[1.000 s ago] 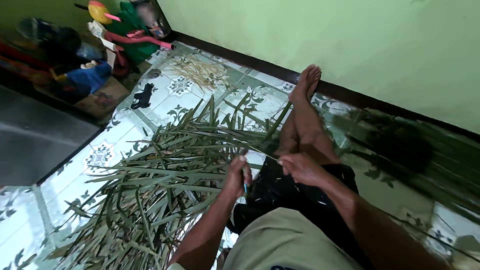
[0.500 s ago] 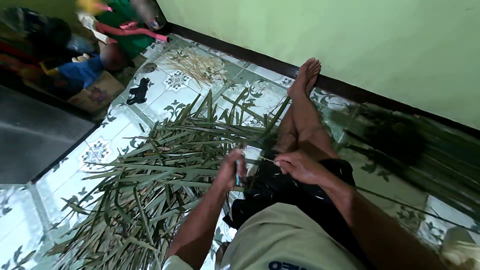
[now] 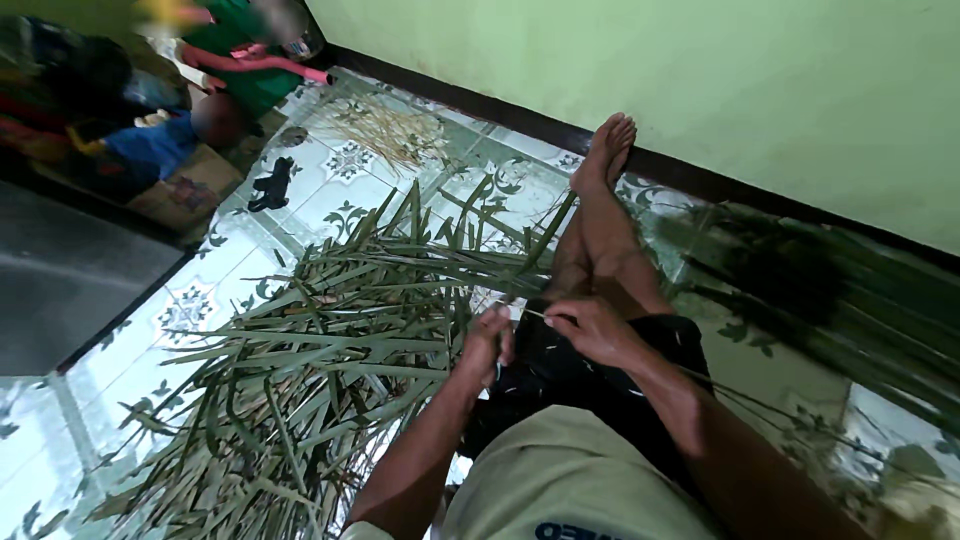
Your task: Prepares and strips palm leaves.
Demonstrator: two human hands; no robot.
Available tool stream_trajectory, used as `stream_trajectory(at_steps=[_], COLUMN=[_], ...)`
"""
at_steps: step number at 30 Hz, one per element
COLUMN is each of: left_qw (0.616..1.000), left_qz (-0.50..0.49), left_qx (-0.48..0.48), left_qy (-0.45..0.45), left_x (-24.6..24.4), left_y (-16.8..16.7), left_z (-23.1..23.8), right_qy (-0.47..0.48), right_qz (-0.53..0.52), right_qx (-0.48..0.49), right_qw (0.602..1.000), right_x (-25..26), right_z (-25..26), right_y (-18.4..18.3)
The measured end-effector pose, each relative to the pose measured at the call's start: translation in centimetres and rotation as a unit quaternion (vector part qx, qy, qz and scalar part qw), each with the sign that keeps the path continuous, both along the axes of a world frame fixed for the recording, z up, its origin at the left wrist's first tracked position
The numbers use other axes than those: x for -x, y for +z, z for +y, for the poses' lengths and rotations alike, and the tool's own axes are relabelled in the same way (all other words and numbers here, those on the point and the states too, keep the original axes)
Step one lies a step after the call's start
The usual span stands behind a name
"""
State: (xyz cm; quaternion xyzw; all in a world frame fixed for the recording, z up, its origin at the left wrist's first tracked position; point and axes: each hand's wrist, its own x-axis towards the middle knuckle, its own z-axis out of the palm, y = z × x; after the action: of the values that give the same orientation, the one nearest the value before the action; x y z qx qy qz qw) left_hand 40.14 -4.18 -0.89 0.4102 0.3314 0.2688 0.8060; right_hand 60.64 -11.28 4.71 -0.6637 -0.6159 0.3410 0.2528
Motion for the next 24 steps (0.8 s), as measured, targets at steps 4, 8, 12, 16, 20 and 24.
stream_trajectory(at_steps=[4, 8, 12, 16, 20, 24], left_qw=[0.999, 0.997, 0.988, 0.999, 0.997, 0.978], left_qz=[-0.024, -0.041, -0.049, -0.022, -0.052, -0.049], left_qx=[0.045, 0.061, 0.091, 0.034, 0.052, 0.092], left_qy=[-0.007, 0.034, 0.119, 0.017, 0.031, 0.181], left_x=[0.1, 0.1, 0.8, -0.3, -0.1, 2.5], left_y=[-0.1, 0.4, -0.5, -0.1, -0.5, -1.3], left_z=[0.5, 1.0, 3.2, -0.1, 0.7, 4.9], right_qy=[0.0, 0.009, 0.009, 0.014, 0.027, 0.005], right_qz=[-0.002, 0.015, 0.001, 0.009, 0.009, -0.005], right_qx=[-0.006, 0.017, 0.059, 0.085, 0.038, 0.039], right_qw=[1.0, 1.0, 0.998, 0.996, 0.999, 0.999], right_x=[-0.2, -0.8, -1.5, -1.3, -1.7, -3.3], right_z=[-0.2, -0.3, -0.3, 0.2, -0.3, -1.1], right_y=[-0.4, 0.4, 0.6, 1.0, 0.7, 0.5])
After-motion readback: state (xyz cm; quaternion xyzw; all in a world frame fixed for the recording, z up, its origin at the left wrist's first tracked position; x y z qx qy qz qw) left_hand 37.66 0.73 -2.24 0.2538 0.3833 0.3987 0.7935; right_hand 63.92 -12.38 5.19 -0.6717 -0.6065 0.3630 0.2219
